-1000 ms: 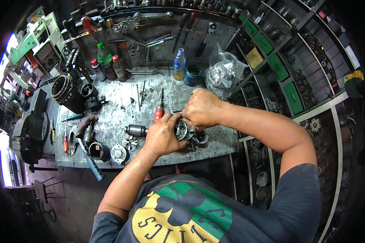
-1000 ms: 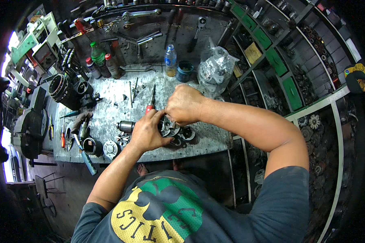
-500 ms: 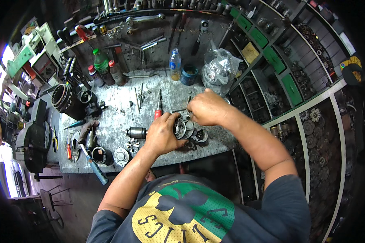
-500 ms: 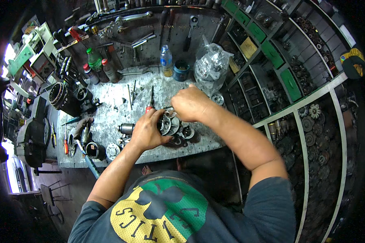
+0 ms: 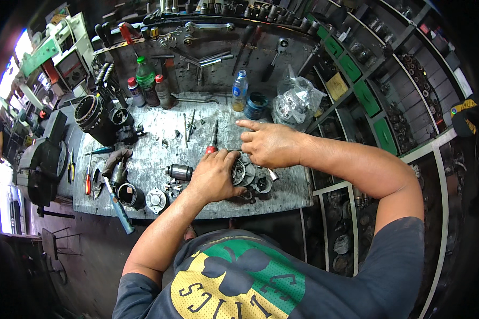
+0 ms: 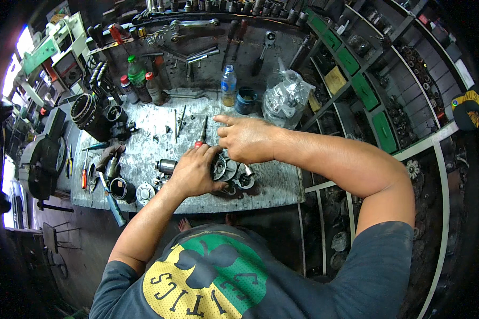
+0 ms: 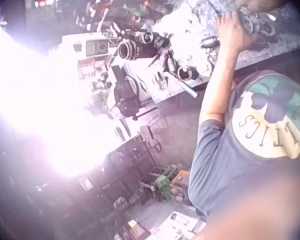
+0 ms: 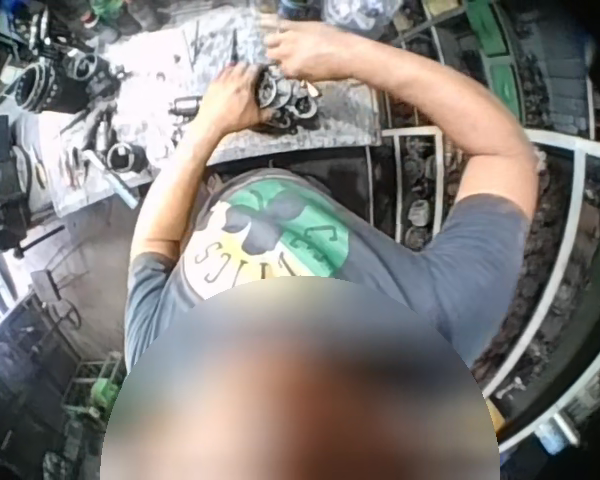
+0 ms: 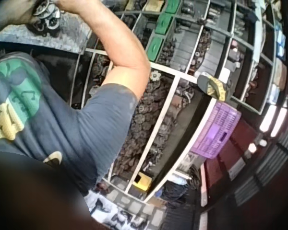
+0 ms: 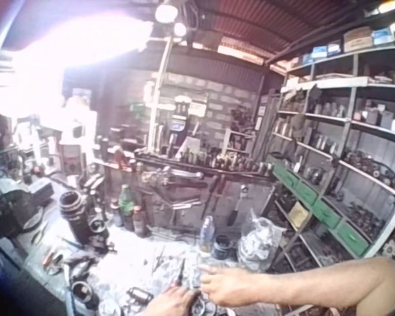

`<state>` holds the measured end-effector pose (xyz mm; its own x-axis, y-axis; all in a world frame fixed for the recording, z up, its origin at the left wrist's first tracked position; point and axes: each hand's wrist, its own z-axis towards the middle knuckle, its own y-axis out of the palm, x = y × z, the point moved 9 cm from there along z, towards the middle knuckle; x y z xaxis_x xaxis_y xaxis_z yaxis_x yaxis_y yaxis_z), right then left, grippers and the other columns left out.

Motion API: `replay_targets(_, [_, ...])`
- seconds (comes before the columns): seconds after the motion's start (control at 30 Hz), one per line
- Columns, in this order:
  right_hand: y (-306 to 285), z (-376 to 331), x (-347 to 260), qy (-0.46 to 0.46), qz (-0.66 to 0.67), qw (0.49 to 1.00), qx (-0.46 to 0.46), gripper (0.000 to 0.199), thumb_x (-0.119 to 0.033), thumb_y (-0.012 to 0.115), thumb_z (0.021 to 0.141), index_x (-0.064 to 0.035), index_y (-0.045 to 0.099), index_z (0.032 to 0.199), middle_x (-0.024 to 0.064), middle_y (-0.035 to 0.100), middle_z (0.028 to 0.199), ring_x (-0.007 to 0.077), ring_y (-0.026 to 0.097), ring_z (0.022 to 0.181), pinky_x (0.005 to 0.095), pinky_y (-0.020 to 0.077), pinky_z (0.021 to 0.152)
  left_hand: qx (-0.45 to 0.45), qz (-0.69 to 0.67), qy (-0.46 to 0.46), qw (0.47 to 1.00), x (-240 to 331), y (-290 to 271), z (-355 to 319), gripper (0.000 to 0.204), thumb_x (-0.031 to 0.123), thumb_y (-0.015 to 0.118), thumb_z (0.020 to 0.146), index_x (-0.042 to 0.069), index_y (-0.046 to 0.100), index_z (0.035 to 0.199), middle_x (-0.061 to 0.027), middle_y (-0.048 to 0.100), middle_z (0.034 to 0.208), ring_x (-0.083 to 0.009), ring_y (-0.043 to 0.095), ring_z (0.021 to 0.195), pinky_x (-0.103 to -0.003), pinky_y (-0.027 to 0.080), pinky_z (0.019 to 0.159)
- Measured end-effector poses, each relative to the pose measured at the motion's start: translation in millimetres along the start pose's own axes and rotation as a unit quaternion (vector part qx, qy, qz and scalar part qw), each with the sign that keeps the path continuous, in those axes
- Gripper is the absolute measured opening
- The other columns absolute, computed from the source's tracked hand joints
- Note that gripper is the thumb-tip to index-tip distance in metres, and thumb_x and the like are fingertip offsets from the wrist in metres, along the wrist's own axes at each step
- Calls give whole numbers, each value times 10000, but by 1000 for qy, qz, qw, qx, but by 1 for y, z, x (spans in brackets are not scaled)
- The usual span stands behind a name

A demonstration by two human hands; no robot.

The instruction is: The person assembles small mechanical components on a cluttered workbench. They pick up and fit several metal parts together, then retrieve a small bag of parts from a shelf and return to the workbench to continue assembly.

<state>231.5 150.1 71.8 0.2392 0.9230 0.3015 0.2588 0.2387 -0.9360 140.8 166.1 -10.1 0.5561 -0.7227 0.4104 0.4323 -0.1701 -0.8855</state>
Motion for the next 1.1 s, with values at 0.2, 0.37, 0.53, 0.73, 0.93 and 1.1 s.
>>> replay_targets(0.2, [32,3,12,22,31,997,-72,131,-317,767,788,-207,831,759,-7,780,792,225,758,825,412,475,921,10,-76,-25,997,-2,-4,-3,1007,457,1017,675,70,609,1511,-180,688,1236,-415,725,1148,-509,609,975])
replay_targets(0.37, [22,0,16,54,101,991,73,241,-380,761,823,-190,741,676,8,727,668,214,721,681,402,471,807,0,-79,-67,995,-5,-3,-2,1003,466,1011,667,39,627,1490,-154,698,1215,-380,749,1104,-482,630,956])
replay_targets(0.53, [19,-2,20,97,91,980,147,314,-394,739,879,-176,692,658,22,705,628,236,695,608,406,478,765,24,-81,-65,994,-4,-5,-1,993,449,1015,643,41,642,1469,-148,698,1214,-383,759,1068,-474,641,929])
replay_targets(0.73, [23,-7,20,213,126,959,140,270,-376,746,865,-166,760,696,53,754,688,247,737,693,416,501,840,12,-131,-98,986,-10,6,-2,988,393,1035,636,38,630,1464,-196,703,1283,-426,727,1169,-495,613,1004])
replay_targets(0.93, [7,-5,13,142,36,989,6,127,-201,749,884,-170,833,794,17,806,838,242,755,904,433,491,1022,11,-100,-63,993,-4,2,1,995,397,1042,636,49,629,1471,-208,702,1305,-431,716,1196,-500,603,1032])
replay_targets(1.1, [-29,-52,2,268,89,958,42,134,-200,721,923,-149,824,856,29,750,912,237,708,1029,467,455,1132,22,-89,-70,993,-5,2,-3,994,420,1039,650,79,626,1488,-207,702,1303,-430,720,1183,-499,606,1025])
